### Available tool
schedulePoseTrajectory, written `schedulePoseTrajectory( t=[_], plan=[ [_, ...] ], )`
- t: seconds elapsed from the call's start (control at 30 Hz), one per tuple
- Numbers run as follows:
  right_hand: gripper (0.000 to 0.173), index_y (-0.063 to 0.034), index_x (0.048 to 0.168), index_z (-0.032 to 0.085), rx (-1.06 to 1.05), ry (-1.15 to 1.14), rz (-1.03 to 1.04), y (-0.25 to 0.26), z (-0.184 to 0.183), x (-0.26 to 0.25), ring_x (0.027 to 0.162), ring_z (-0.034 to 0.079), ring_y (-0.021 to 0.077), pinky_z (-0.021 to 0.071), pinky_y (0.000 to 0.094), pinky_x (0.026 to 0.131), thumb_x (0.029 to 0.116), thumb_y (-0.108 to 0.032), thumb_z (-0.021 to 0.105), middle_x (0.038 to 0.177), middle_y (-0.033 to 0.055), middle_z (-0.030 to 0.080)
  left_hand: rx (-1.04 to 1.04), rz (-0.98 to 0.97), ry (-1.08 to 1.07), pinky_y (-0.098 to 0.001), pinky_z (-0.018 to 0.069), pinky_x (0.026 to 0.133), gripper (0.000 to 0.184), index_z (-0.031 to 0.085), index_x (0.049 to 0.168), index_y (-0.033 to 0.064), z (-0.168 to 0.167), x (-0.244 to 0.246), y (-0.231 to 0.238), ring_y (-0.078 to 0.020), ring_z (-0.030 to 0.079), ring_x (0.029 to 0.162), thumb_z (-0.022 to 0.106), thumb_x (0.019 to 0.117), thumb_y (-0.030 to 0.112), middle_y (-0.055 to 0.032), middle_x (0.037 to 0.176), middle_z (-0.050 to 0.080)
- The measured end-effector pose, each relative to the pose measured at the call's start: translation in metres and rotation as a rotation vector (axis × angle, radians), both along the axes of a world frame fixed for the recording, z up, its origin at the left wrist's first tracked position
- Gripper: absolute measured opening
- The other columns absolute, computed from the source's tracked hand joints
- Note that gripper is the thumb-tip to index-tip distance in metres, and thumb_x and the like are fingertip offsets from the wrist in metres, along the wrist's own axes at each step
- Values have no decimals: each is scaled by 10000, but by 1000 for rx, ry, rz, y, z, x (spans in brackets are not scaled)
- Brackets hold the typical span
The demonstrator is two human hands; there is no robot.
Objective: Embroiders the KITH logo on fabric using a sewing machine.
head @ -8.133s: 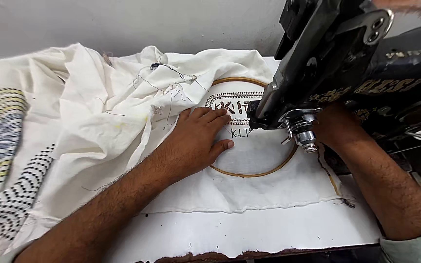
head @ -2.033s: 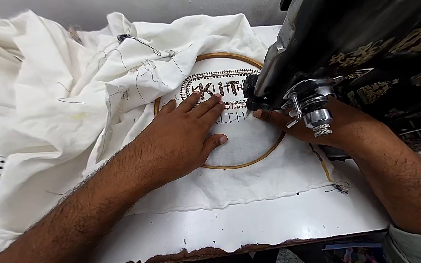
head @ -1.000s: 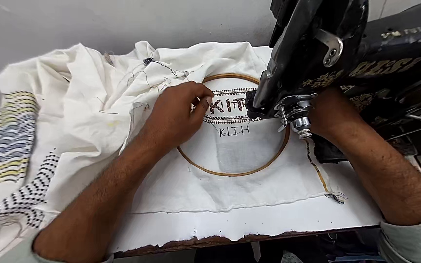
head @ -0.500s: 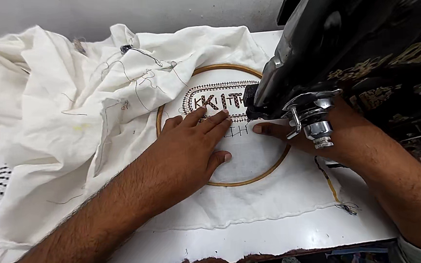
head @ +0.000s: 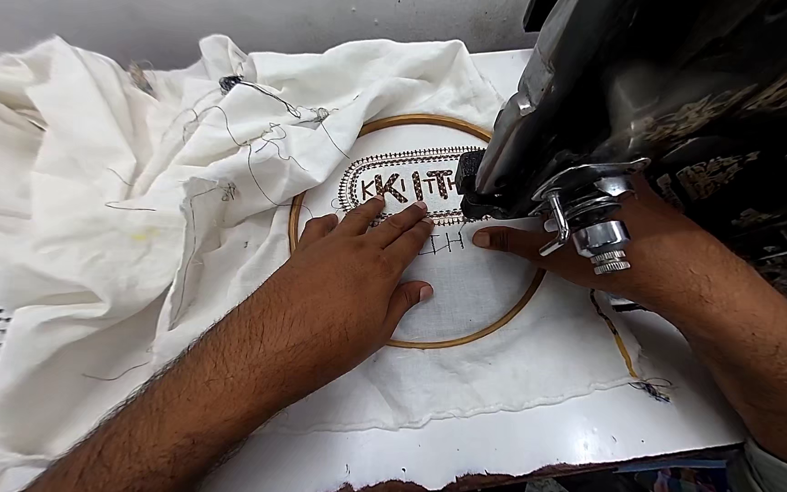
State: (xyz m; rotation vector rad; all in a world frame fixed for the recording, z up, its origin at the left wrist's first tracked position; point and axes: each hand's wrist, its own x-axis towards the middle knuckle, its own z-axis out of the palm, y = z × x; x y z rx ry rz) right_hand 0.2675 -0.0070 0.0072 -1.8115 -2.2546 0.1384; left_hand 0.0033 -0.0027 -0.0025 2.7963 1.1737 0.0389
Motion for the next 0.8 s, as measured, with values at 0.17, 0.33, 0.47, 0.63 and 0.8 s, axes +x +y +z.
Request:
schedulePoseTrajectory(
  t=[0.17, 0.33, 0.47, 0.63, 0.8],
  plan=[
    [521, -82, 1109, 718, 49, 36, 37, 1, -2, 1, 1070, 640, 317, 494, 511, 901, 875, -547, 724, 1058, 141, 696, 10, 1, -4, -651, 382, 1088, 632, 471, 1558, 202, -2, 0, 2, -322, 381, 1499, 312, 1060, 556, 12, 1631, 417],
    [484, -120, 1055, 723, 90, 35, 106, 16, -16, 10, 1016, 648, 283, 492, 508, 867, 847, -557, 733, 990, 107, 699, 6, 3, 0, -655, 362, 1106, 634, 452, 1571, 198, -2, 0, 4, -323, 368, 1507, 305, 1065, 549, 12, 1642, 400],
    [415, -343, 1063, 709, 184, 7, 135, 73, -140, 68, 1019, 637, 111, 489, 445, 909, 892, -697, 575, 998, -87, 698, 23, 5, -11, -662, 355, 1112, 629, 466, 1562, 204, -4, -1, 7, -319, 377, 1503, 305, 1064, 553, 14, 1636, 409],
    [524, -300, 1160, 688, 155, 87, 33, 77, -155, 67, 1105, 634, 149, 502, 483, 954, 884, -731, 577, 1098, -38, 701, 26, 8, -16, -660, 348, 1105, 626, 459, 1566, 198, -4, -1, 10, -322, 373, 1504, 302, 1068, 545, 12, 1635, 411],
    [545, -288, 1146, 700, 150, 75, 27, 75, -137, 56, 1114, 639, 169, 506, 509, 963, 868, -743, 589, 1098, -23, 707, 24, 20, -11, -662, 338, 1116, 626, 457, 1566, 208, -5, -1, 11, -315, 360, 1512, 290, 1069, 550, 19, 1642, 398]
  ],
)
